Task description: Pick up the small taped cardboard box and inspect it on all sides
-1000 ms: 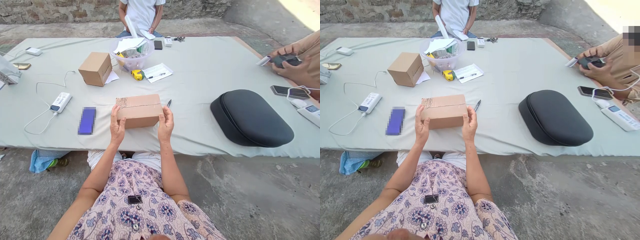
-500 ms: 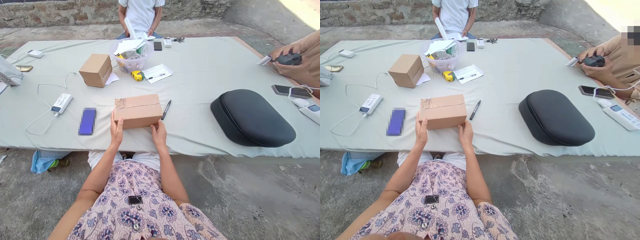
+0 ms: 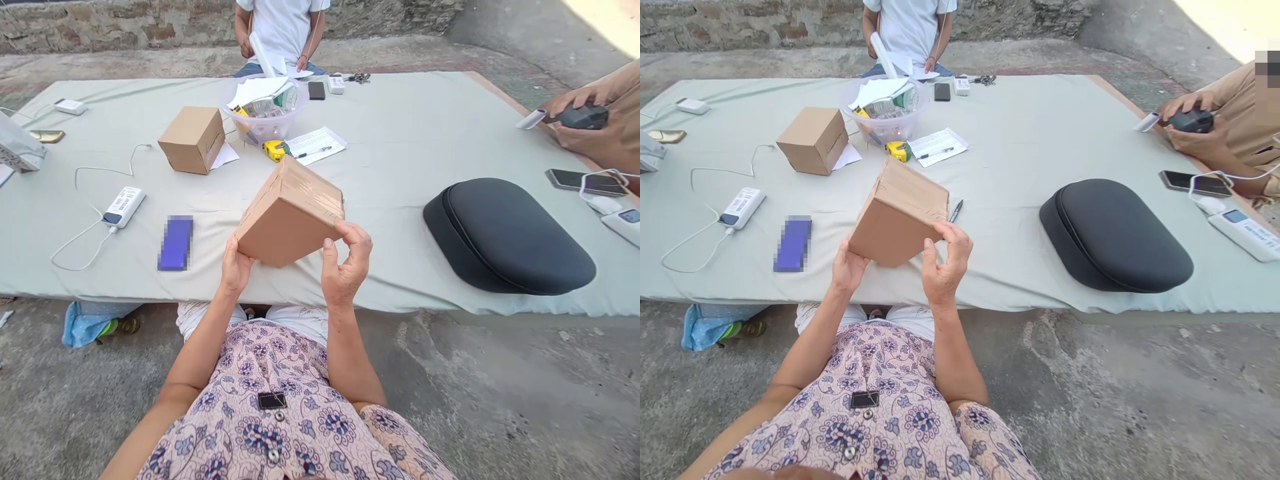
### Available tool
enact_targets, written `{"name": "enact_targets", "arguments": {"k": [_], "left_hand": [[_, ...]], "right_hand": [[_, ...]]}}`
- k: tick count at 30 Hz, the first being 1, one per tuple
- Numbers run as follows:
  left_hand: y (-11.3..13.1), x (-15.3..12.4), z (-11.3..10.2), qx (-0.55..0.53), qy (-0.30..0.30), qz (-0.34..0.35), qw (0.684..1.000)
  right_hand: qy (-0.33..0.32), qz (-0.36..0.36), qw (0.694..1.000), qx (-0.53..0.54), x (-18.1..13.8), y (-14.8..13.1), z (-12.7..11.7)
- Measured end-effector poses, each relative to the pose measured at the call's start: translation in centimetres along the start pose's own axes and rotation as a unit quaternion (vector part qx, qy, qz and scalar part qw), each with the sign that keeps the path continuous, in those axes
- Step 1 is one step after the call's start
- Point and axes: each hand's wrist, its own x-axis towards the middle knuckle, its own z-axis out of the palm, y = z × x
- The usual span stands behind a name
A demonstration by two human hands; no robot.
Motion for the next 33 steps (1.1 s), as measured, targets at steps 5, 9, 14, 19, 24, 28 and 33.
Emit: {"name": "enact_targets", "arguments": {"k": [5, 9, 14, 19, 24, 28, 33], "left_hand": [[-1.2, 0.2, -1.9, 0.199, 0.08, 0.036, 0.976], [-0.4, 0.1, -2.6, 0.297, 0.09, 0.142, 0.94], [2.0, -0.7, -1.1, 0.208, 0.079, 0.173, 0.96], [4.4, -1.1, 1.6, 0.265, 0.022, 0.255, 0.93], [5.2, -0.7, 3.3, 0.278, 0.003, 0.276, 0.92], [5.3, -0.6, 3.1, 0.291, 0.002, 0.327, 0.899], [5.7, -0.4, 2.5, 0.322, -0.013, 0.363, 0.874]], "right_hand": [[-0.035, -0.075, 0.996, -0.042, 0.2, -1.5, 1.2], [-0.046, -0.102, 0.994, -0.008, -0.4, -1.9, 2.4], [-0.056, -0.086, 0.995, -0.011, -0.7, -2.0, 2.7], [-0.056, -0.092, 0.994, -0.015, -0.8, -2.0, 2.6], [-0.05, -0.118, 0.992, -0.021, -0.9, -1.9, 2.7], [-0.049, -0.131, 0.99, -0.023, -0.8, -1.6, 2.9], [-0.04, -0.121, 0.991, 0.036, -0.8, -0.8, 3.2]]}}
